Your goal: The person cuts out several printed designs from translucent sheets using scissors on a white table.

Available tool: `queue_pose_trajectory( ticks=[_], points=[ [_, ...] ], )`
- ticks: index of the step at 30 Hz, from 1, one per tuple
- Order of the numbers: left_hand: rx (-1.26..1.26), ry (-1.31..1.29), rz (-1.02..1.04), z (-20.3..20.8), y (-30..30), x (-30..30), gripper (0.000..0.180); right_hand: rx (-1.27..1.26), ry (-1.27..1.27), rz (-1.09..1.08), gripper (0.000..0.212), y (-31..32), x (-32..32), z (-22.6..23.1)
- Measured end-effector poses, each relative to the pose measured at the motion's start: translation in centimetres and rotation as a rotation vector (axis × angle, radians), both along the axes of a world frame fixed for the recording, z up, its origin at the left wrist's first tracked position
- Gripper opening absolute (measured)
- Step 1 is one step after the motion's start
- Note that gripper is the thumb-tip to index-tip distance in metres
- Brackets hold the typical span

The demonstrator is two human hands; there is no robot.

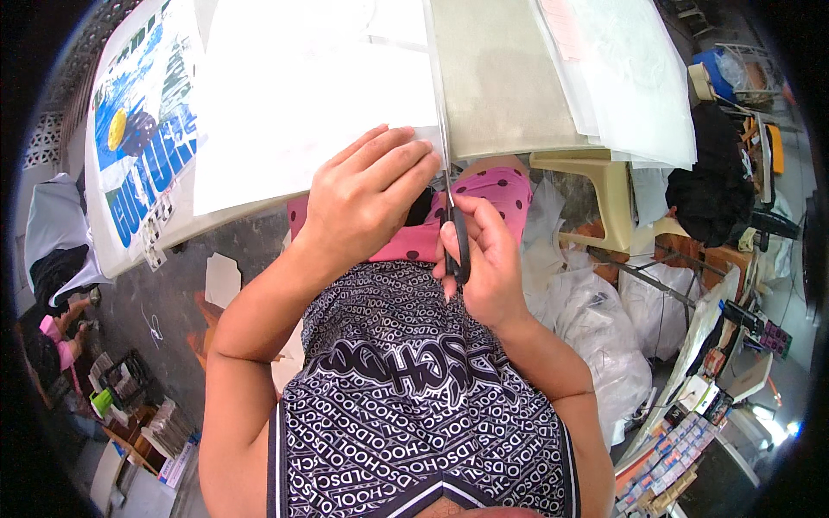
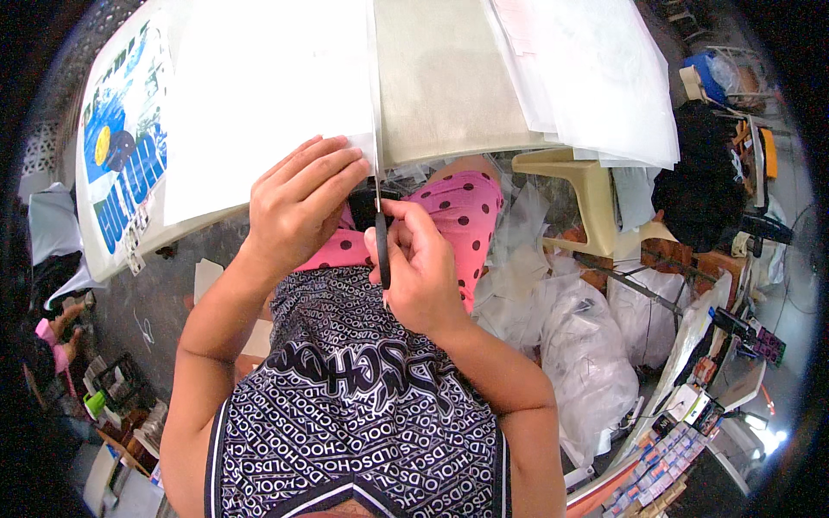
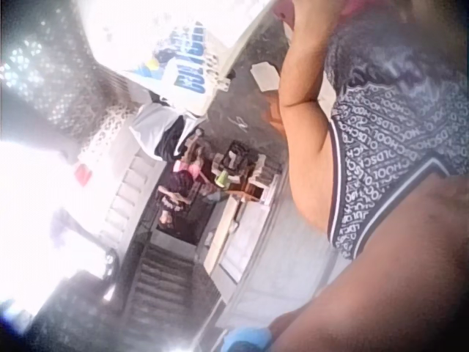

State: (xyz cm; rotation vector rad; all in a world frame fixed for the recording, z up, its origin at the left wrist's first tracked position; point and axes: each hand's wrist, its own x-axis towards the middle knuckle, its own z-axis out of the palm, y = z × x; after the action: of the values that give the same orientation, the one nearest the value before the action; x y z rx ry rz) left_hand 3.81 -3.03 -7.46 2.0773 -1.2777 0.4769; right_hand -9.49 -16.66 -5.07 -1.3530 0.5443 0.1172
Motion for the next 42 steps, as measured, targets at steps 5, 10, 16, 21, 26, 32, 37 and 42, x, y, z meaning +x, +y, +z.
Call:
queue_pose_trajectory(
  ticks=[5, 10, 16, 21, 26, 32, 37, 42],
  points=[
    [-0.013, 0.014, 0.007, -0.2, -0.2, -0.2, 0.029, 0.071, 0.005, -0.008, 0.034, -0.2, -0.4, 0.1],
    [-0.012, 0.027, 0.013, -0.3, -0.3, -0.1, 0.029, 0.114, 0.044, -0.016, 0.036, -0.2, -1.1, 0.4],
    [0.013, 0.024, 0.031, -0.6, -0.1, 0.0, 0.029, 0.092, 0.070, -0.012, 0.036, 0.1, -1.9, 0.3],
    [0.000, 0.024, 0.039, -0.7, -0.2, -0.1, 0.028, 0.078, 0.117, -0.020, 0.037, 0.3, -2.2, 0.5],
    [-0.002, 0.031, 0.010, -0.1, -0.1, -0.3, 0.028, 0.024, 0.084, -0.025, 0.035, 0.3, -1.1, 0.2],
    [-0.035, 0.059, -0.017, 1.3, 0.2, -0.9, 0.034, 0.034, -0.024, -0.033, 0.028, -0.3, 0.8, -0.2],
    [-0.061, 0.056, -0.016, 1.3, 0.0, -1.1, 0.034, 0.042, 0.002, -0.041, 0.030, 0.0, 0.6, -0.3],
    [-0.074, 0.074, -0.018, 1.9, 0.2, -1.7, 0.032, -0.045, -0.083, -0.045, 0.040, -0.4, 2.0, -0.4]
  ],
)
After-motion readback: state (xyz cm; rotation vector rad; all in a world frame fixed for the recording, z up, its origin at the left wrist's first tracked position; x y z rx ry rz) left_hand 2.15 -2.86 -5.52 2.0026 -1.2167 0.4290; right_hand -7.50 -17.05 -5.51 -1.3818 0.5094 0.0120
